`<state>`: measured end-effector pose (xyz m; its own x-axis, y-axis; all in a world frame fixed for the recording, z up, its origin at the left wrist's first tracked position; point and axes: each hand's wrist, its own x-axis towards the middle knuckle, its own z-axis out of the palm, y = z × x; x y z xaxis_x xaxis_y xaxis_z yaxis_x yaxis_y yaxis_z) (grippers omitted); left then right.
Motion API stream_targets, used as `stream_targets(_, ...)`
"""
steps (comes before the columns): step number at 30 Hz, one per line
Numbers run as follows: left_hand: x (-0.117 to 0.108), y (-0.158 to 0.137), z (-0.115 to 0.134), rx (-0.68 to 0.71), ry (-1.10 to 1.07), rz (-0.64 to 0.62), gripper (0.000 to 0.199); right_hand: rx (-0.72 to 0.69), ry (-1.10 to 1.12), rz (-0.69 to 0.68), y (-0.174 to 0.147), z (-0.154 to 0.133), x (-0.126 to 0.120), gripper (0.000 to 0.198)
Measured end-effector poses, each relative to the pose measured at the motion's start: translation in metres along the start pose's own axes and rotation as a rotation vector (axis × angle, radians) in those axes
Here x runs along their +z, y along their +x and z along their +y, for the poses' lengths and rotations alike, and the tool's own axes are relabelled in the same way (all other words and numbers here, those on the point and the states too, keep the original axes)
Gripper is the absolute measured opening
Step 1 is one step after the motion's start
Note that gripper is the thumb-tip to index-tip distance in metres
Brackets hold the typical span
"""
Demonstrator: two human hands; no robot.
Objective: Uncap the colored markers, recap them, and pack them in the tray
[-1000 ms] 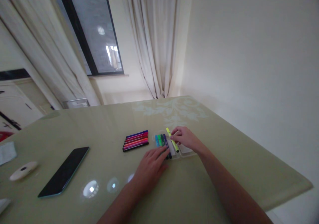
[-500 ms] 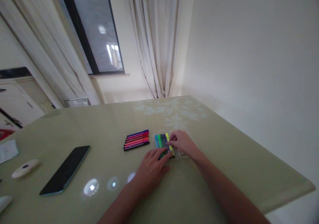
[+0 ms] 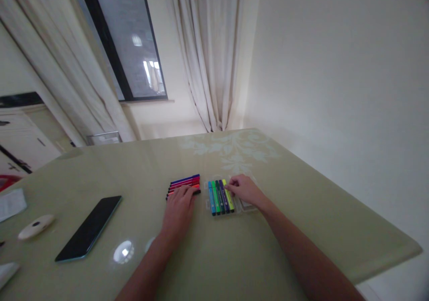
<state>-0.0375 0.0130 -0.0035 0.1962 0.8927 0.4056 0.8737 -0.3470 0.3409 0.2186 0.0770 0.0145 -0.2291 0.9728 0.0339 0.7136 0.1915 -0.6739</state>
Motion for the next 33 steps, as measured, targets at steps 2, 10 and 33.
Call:
stream_targets(2,-0.004,0.002,-0.012,-0.066,0.066,0.003,0.027,0.001,0.013,0.025,0.000,-0.002,0.000,0.024)
stream_targets(10,-0.006,0.003,-0.010,-0.055,0.048,-0.109,0.020,-0.042,0.069,0.108,-0.002,-0.011,-0.003,0.024)
stream_targets(33,-0.013,0.005,0.038,-0.419,-1.143,0.023,0.037,-0.208,0.636,-0.249,-0.023,-0.047,0.023,0.033)
